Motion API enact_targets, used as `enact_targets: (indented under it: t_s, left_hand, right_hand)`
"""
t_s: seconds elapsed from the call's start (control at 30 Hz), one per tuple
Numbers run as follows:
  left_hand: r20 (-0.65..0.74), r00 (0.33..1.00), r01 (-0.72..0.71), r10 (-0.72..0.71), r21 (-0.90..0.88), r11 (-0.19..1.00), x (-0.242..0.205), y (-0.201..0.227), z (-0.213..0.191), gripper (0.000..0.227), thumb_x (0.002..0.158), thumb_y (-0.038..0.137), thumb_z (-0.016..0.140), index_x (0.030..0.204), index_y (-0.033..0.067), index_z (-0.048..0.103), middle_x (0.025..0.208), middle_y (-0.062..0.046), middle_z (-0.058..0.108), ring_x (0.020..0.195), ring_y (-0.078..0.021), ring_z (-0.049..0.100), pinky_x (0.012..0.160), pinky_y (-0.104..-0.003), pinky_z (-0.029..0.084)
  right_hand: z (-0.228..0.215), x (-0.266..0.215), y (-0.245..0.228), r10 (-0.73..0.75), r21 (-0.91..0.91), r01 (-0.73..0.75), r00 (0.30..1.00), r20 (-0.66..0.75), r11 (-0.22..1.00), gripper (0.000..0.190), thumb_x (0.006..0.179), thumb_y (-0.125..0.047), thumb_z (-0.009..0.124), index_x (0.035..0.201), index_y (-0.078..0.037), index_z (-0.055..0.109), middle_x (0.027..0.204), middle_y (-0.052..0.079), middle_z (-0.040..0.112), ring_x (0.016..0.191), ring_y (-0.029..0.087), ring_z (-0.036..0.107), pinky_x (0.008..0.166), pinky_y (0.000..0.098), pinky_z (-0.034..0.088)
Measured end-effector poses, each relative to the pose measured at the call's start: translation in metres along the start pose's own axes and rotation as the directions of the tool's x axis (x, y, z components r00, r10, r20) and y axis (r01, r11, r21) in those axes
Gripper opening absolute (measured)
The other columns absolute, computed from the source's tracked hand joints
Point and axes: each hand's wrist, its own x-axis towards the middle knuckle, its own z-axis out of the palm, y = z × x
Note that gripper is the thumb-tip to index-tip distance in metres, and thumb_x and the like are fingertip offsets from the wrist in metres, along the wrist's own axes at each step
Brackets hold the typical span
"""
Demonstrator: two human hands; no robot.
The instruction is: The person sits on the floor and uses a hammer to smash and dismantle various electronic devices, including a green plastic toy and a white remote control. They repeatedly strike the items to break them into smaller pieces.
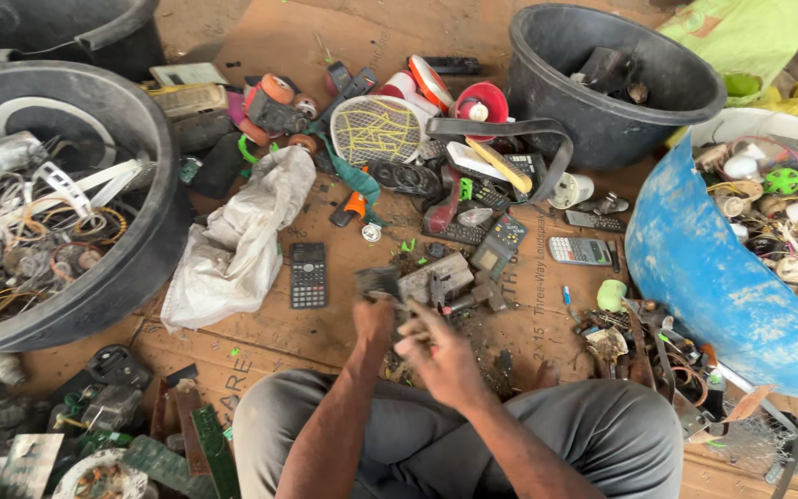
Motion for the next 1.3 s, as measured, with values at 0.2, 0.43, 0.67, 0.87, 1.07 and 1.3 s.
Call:
enact_targets:
  t_s: [0.2,0.43,0.67,0.87,1.07,1.3]
  left_hand:
    - [0.313,0.944,0.221,-0.102,-0.374,0.901,-0.068,0.086,-0.013,0.018,0.081,0.004,0.066,0.099,0.0048,0.066,0.081,-0.007,0.069,0.067,-0.0192,0.066,0.06,-0.036,0.055]
    - [0.484,0.818,0.513,-0.311,-0.368,0.776,-0.117,0.119,0.018,0.012,0.091,0.016,0.063,0.103,0.0119,0.065,0.08,-0.009,0.064,0.066,-0.0238,0.058,0.057,-0.041,0.049]
    - [0.088,0.965,-0.213,0.248,-0.291,0.933,-0.053,0.191,-0.086,0.029,0.092,0.025,0.067,0.115,0.0068,0.067,0.112,0.002,0.065,0.1,-0.0137,0.066,0.08,-0.03,0.058]
    - [-0.009,0.995,-0.098,0.099,-0.254,0.962,-0.014,0.164,-0.098,0.028,0.096,0.018,0.068,0.117,0.0001,0.067,0.104,-0.004,0.066,0.09,-0.013,0.06,0.072,-0.03,0.052]
    - [0.126,0.986,-0.089,0.106,-0.132,0.987,-0.009,0.142,-0.061,0.03,0.093,0.016,0.067,0.118,-0.0001,0.068,0.106,-0.008,0.071,0.095,-0.0167,0.064,0.081,-0.033,0.053]
    - [0.177,0.983,0.01,-0.037,0.154,0.988,-0.015,0.172,-0.053,0.038,0.094,0.016,0.061,0.129,-0.0004,0.06,0.115,-0.015,0.07,0.101,-0.0207,0.067,0.09,-0.037,0.057]
  right_hand:
    - [-0.007,0.036,-0.012,0.354,-0.103,-0.369,0.925,-0.138,0.924,0.07,0.09,-0.031,0.077,0.15,-0.01,0.049,0.126,0.017,0.066,0.1,0.028,0.067,0.084,0.0465,0.053]
    - [-0.024,0.022,0.06,0.77,0.038,-0.791,0.603,0.209,0.61,0.078,0.087,-0.039,0.079,0.153,-0.011,0.049,0.137,0.013,0.058,0.111,0.022,0.055,0.097,0.0476,0.046]
    - [-0.087,0.043,0.115,0.6,0.539,-0.65,0.742,0.298,0.536,0.062,0.087,-0.025,0.079,0.138,0.002,0.059,0.134,0.016,0.065,0.121,0.024,0.059,0.104,0.0381,0.047]
    - [-0.095,0.078,0.103,0.883,0.434,-0.867,0.385,0.27,0.246,0.059,0.079,-0.018,0.077,0.134,-0.016,0.054,0.125,0.011,0.067,0.108,0.029,0.062,0.094,0.0552,0.055]
    - [-0.087,0.066,0.161,0.847,0.007,-0.919,0.365,0.387,0.394,0.048,0.083,-0.014,0.08,0.126,0.004,0.068,0.126,0.027,0.066,0.12,0.04,0.059,0.105,0.0564,0.047]
    - [-0.251,0.247,0.275,0.718,-0.068,-0.761,0.634,-0.287,0.645,0.044,0.079,-0.023,0.078,0.121,-0.01,0.074,0.119,0.015,0.073,0.107,0.031,0.068,0.097,0.0451,0.053]
